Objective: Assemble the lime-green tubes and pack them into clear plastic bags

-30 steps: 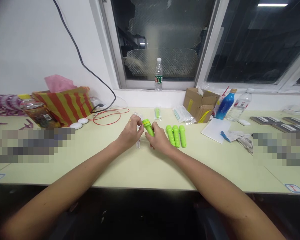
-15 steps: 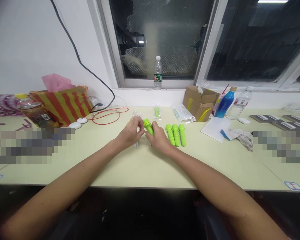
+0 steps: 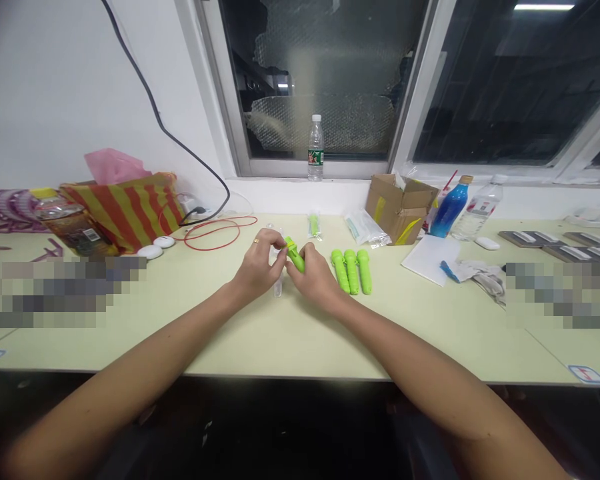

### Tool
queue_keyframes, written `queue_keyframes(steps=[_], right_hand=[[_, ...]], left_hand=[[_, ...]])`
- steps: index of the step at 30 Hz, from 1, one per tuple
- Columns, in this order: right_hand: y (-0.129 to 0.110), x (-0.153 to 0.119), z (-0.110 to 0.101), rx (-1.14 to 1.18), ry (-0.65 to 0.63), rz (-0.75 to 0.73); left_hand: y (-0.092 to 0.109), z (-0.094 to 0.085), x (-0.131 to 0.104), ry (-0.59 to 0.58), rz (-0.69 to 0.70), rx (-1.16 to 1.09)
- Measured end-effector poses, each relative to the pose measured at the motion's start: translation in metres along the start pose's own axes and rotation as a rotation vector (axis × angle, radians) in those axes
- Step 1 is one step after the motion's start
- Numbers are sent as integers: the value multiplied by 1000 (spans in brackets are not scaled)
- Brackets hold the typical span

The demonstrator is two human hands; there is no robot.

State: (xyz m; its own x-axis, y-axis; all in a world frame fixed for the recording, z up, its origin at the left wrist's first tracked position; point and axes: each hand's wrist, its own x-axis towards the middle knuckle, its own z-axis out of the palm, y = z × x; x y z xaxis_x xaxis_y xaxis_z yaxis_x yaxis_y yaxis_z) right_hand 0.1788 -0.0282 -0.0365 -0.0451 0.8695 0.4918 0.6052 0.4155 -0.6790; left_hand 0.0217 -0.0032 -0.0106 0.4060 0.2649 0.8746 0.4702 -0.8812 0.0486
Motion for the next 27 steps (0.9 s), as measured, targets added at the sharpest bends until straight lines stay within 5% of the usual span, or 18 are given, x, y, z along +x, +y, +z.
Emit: queue_keyframes(steps=[27], right_hand=[[-6,-4,3,60,27,48]], left_hand=[[8,10,-5,108,-58,28]])
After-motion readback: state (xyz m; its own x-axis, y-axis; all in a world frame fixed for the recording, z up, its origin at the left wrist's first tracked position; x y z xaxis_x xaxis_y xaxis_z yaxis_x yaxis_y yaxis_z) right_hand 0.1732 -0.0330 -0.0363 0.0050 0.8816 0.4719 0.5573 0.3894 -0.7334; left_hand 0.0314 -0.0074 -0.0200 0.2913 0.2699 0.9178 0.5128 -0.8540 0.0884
